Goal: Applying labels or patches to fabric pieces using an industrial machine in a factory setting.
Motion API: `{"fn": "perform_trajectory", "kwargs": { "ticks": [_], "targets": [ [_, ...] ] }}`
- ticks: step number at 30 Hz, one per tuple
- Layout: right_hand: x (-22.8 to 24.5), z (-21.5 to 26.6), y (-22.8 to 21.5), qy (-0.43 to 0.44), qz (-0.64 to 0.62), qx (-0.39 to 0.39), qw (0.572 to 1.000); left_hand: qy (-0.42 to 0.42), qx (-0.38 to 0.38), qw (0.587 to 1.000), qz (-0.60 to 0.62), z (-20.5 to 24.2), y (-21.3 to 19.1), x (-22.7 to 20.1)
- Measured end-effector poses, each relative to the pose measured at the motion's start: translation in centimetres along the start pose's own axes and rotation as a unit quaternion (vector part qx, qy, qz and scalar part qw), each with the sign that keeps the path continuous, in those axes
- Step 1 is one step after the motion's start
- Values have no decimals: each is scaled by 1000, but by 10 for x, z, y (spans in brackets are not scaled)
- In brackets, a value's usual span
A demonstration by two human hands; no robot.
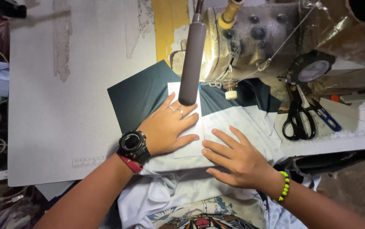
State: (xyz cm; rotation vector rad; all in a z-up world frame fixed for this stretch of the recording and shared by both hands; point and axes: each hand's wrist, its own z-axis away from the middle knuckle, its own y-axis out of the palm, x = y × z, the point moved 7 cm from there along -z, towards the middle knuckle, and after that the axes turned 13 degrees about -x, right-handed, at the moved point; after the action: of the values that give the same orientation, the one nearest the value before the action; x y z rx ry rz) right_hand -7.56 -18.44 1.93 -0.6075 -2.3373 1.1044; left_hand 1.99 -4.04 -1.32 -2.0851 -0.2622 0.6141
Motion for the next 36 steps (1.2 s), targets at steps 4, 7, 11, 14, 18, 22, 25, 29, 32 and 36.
{"fn": "perform_trajectory", "kwargs": {
  "ticks": [4,7,11,14,18,22,25,29,32,36],
  "targets": [
    [-3,-8,1,-5,3,27,1000,-19,20,999,41,-9,-8,2],
    [-12,5,11,27,-9,-32,999,-25,15,1000,-6,5,19,22],
    [-18,2,13,23,-4,-38,999,-25,8,1000,5,-4,13,26],
    [-22,0,15,22,0,-31,999,-54,72,996,-4,-10,17,34],
    [-29,-4,18,27,-9,-28,999,-71,105,992,-13,-16,17,42],
    [-39,-7,22,33,-5,-29,999,-87,131,987,-16,-23,10,48],
    [-44,-10,24,30,3,-29,999,-103,144,984,-15,-30,6,52],
    [-51,-18,22,30,6,-32,999,-125,161,979,-19,-33,16,70],
    [-59,-22,24,31,12,-35,999,-111,160,980,-36,-44,9,71],
    [-73,-21,31,23,35,-37,998,-166,171,971,-7,-55,6,81]
  ]
}}
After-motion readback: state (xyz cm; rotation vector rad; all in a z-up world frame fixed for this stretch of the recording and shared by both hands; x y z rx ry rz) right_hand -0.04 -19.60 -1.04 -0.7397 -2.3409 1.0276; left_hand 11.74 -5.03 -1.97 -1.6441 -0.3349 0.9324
